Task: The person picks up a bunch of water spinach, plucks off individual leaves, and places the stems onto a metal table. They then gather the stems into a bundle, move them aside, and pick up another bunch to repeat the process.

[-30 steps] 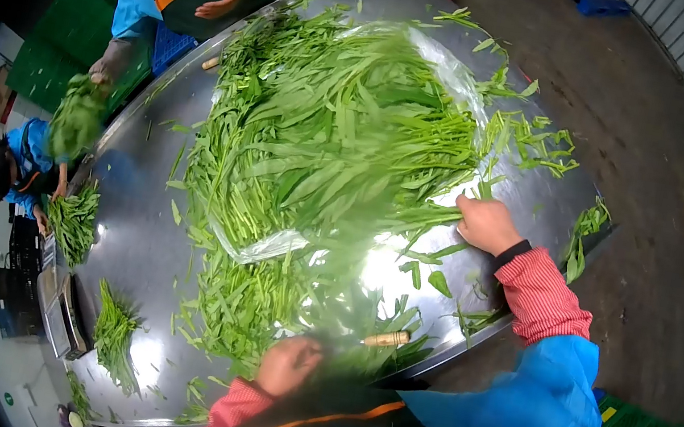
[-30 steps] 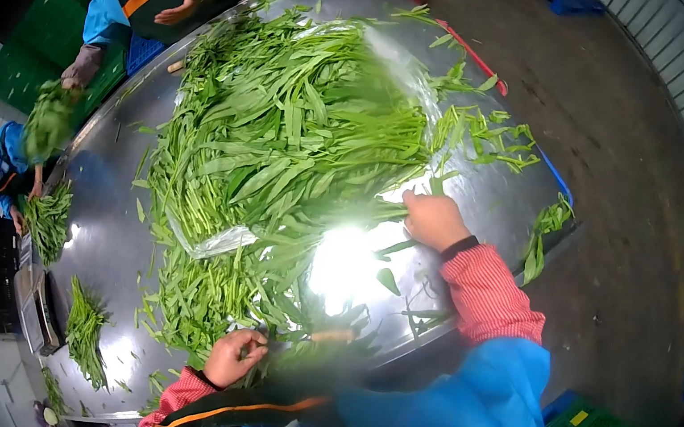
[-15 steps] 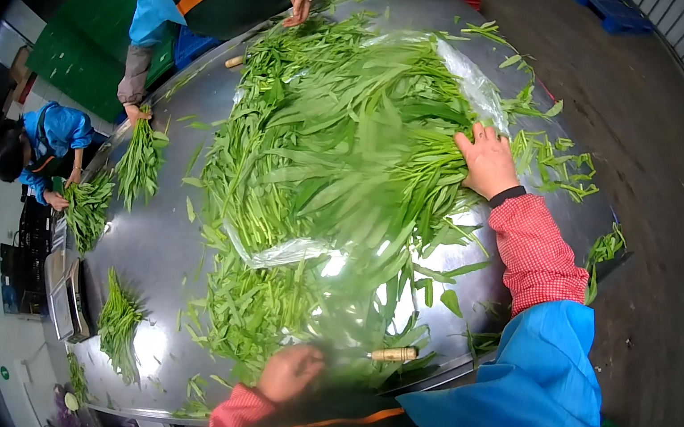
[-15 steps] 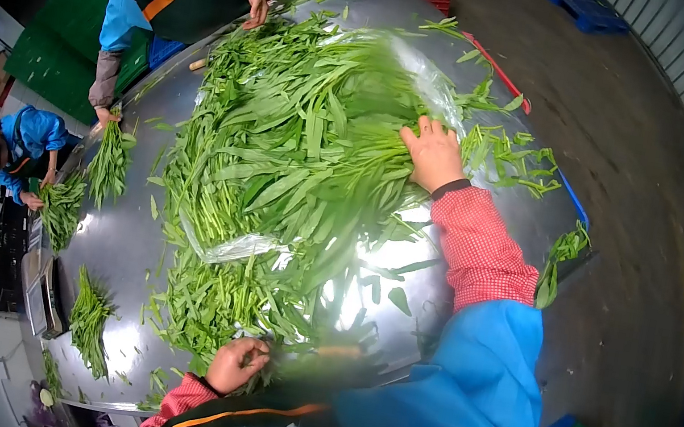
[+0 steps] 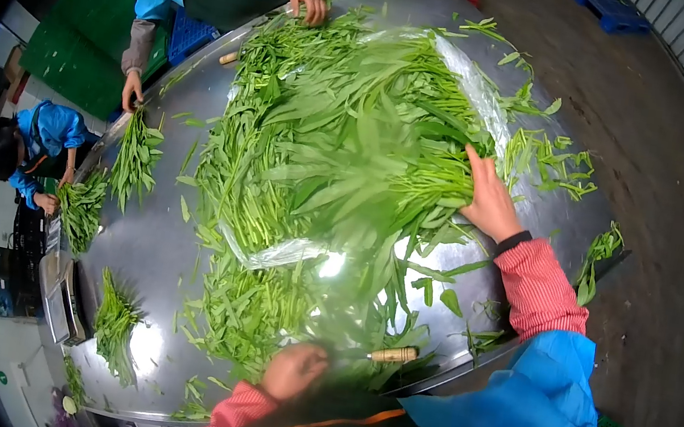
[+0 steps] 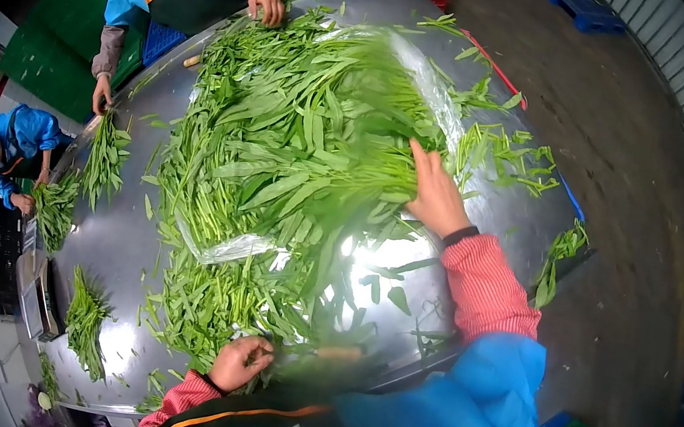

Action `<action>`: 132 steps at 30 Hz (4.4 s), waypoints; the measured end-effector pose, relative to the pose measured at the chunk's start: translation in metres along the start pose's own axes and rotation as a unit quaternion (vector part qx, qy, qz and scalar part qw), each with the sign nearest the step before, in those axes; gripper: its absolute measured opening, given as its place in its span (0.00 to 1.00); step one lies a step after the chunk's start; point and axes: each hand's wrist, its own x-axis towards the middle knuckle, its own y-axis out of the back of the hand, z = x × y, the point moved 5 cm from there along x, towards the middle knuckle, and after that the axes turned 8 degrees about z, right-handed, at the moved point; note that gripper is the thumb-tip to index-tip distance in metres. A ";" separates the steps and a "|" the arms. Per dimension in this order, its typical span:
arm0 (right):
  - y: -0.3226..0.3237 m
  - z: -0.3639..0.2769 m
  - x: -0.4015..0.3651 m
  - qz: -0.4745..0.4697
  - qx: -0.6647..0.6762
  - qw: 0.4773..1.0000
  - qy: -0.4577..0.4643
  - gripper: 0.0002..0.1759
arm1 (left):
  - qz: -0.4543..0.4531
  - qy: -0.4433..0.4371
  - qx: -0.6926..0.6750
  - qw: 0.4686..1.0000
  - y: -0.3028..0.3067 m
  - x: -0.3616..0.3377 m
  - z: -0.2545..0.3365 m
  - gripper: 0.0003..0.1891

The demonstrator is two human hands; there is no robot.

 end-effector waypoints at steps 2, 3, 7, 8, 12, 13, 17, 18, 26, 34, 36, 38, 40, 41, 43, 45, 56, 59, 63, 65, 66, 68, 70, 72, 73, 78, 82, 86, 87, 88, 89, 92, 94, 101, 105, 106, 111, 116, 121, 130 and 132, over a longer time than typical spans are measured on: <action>-0.003 0.005 0.023 -0.001 -0.075 0.997 0.030 0.49 | -0.011 0.014 0.006 1.000 0.001 -0.001 -0.001 0.09; -0.003 0.007 0.035 -0.030 -0.112 0.993 0.030 0.48 | -0.010 0.013 0.009 1.000 0.000 -0.003 -0.002 0.09; 0.002 -0.004 0.053 -0.091 -0.208 0.973 0.046 0.41 | -0.017 0.018 0.010 1.000 0.002 -0.007 0.000 0.09; 0.002 -0.008 0.054 -0.090 -0.218 0.970 0.054 0.38 | 0.001 0.007 0.006 1.000 0.004 -0.008 0.000 0.09; 0.009 -0.015 0.010 -0.016 -0.171 0.980 0.106 0.28 | 0.050 -0.035 0.000 0.998 0.001 -0.010 -0.010 0.10; 0.012 -0.022 -0.002 -0.012 -0.158 0.981 0.112 0.27 | 0.053 -0.047 0.003 0.997 0.001 -0.011 -0.011 0.10; 0.025 -0.046 -0.039 -0.084 -0.044 0.995 -0.027 0.23 | 0.047 -0.098 -0.002 0.994 0.000 -0.007 0.003 0.10; 0.029 -0.052 -0.050 -0.135 0.002 0.984 -0.118 0.22 | 0.045 -0.102 -0.006 0.994 0.000 -0.006 0.006 0.09; -0.049 -0.048 -0.193 -0.102 0.704 0.469 -0.523 0.21 | 0.035 -0.123 -0.028 0.991 0.000 -0.018 0.021 0.09; -0.043 -0.130 -0.207 -0.040 0.764 0.384 -0.518 0.25 | 0.020 -0.161 0.005 0.987 0.004 -0.034 0.021 0.13; -0.035 -0.162 -0.207 -0.058 0.754 0.387 -0.527 0.25 | 0.081 -0.205 0.048 0.974 0.026 -0.032 0.038 0.15; -0.043 -0.188 -0.213 -0.092 0.748 0.410 -0.514 0.24 | 0.123 -0.288 0.094 0.945 0.057 -0.030 0.074 0.27; -0.058 -0.216 -0.221 -0.211 0.721 0.491 -0.442 0.23 | 0.099 -0.333 0.192 0.918 0.069 -0.031 0.093 0.33; -0.064 -0.230 -0.224 -0.259 0.691 0.538 -0.407 0.23 | 0.086 -0.353 0.241 0.900 0.073 -0.031 0.098 0.36; -0.110 -0.246 -0.235 -0.273 0.699 0.589 -0.301 0.22 | 0.037 -0.397 0.307 0.864 0.077 -0.032 0.098 0.37; -0.135 -0.258 -0.239 -0.334 0.628 0.683 -0.167 0.21 | 0.052 -0.435 0.345 0.830 0.077 -0.036 0.083 0.36; -0.069 -0.266 -0.196 -0.248 0.341 0.889 -0.177 0.33 | 0.185 -0.200 0.321 0.907 0.137 -0.062 -0.042 0.24; -0.047 -0.248 -0.205 -0.129 0.051 0.990 0.024 0.20 | 0.177 -0.061 0.284 0.941 0.157 -0.037 -0.059 0.22; -0.064 -0.213 -0.239 -0.116 -0.200 0.961 0.154 0.10 | 0.070 0.089 0.236 0.965 0.116 0.018 -0.080 0.26; -0.072 -0.205 -0.244 -0.119 -0.199 0.960 0.159 0.09 | 0.024 0.153 0.206 0.966 0.092 0.035 -0.092 0.29; -0.074 -0.202 -0.247 -0.123 -0.197 0.959 0.160 0.09 | 0.018 0.163 0.198 0.966 0.084 0.038 -0.094 0.29; -0.070 -0.205 -0.243 -0.145 -0.132 0.967 0.163 0.10 | -0.001 0.173 0.185 0.967 0.081 0.041 -0.098 0.29; -0.063 -0.210 -0.240 -0.173 -0.039 0.978 0.110 0.11 | -0.026 0.175 0.175 0.968 0.082 0.040 -0.102 0.30; -0.060 -0.215 -0.240 -0.199 0.077 0.977 0.002 0.13 | -0.066 0.196 0.160 0.965 0.086 0.040 -0.102 0.31; -0.057 -0.215 -0.240 -0.196 0.161 0.964 -0.073 0.17 | -0.085 0.205 0.151 0.963 0.086 0.040 -0.102 0.31; -0.080 -0.249 -0.216 -0.170 0.215 0.957 -0.091 0.17 | -0.039 0.167 0.152 0.973 0.074 0.045 -0.128 0.27; -0.103 -0.299 -0.184 -0.116 0.079 0.990 0.023 0.12 | -0.072 0.190 0.132 0.970 0.079 0.046 -0.126 0.27; -0.160 -0.295 -0.177 -0.124 -0.059 0.990 0.040 0.05 | -0.070 0.168 0.120 0.976 0.077 0.045 -0.120 0.28; -0.168 -0.296 -0.173 -0.105 -0.031 0.993 0.041 0.04 | -0.047 0.168 0.143 0.974 0.078 0.042 -0.111 0.27; -0.181 -0.296 -0.168 -0.127 -0.057 0.990 0.028 0.05 | -0.027 0.168 0.165 0.971 0.077 0.039 -0.105 0.26; -0.191 -0.295 -0.167 -0.132 -0.063 0.989 0.028 0.06 | -0.017 0.181 0.166 0.969 0.071 0.040 -0.109 0.25; -0.183 -0.290 -0.176 -0.151 -0.049 0.987 0.035 0.07 | -0.003 0.195 0.135 0.971 0.070 0.037 -0.110 0.26; -0.161 -0.280 -0.205 -0.167 -0.091 0.982 0.021 0.07 | -0.006 0.159 0.137 0.978 0.082 0.035 -0.096 0.28; -0.079 -0.232 -0.244 -0.041 -0.012 0.999 -0.001 0.11 | 0.033 0.172 0.068 0.982 0.095 0.027 -0.101 0.29; -0.039 -0.214 -0.217 -0.053 -0.142 0.988 0.005 0.27 | 0.083 0.074 -0.141 0.984 0.162 0.010 -0.079 0.26; -0.031 -0.221 -0.211 -0.092 -0.195 0.976 0.030 0.32 | 0.096 0.068 -0.307 0.944 0.180 0.003 -0.072 0.22; -0.009 -0.277 -0.154 -0.007 0.061 0.996 0.060 0.34 | 0.148 0.110 -0.522 0.833 0.216 -0.008 -0.077 0.18; -0.029 -0.347 -0.121 -0.090 0.303 0.948 0.033 0.31 | 0.208 0.129 -0.512 0.823 0.209 -0.014 -0.070 0.16; -0.062 -0.383 -0.106 -0.175 0.267 0.943 0.090 0.53 | 0.219 0.119 -0.506 0.825 0.209 -0.018 -0.049 0.18; -0.139 -0.406 -0.149 -0.411 0.655 0.610 -0.176 0.34 | 0.308 0.181 -0.566 0.743 0.193 -0.002 -0.053 0.25; -0.144 -0.405 -0.159 -0.372 0.661 0.609 -0.231 0.30 | 0.288 0.155 -0.490 0.808 0.186 0.007 -0.064 0.20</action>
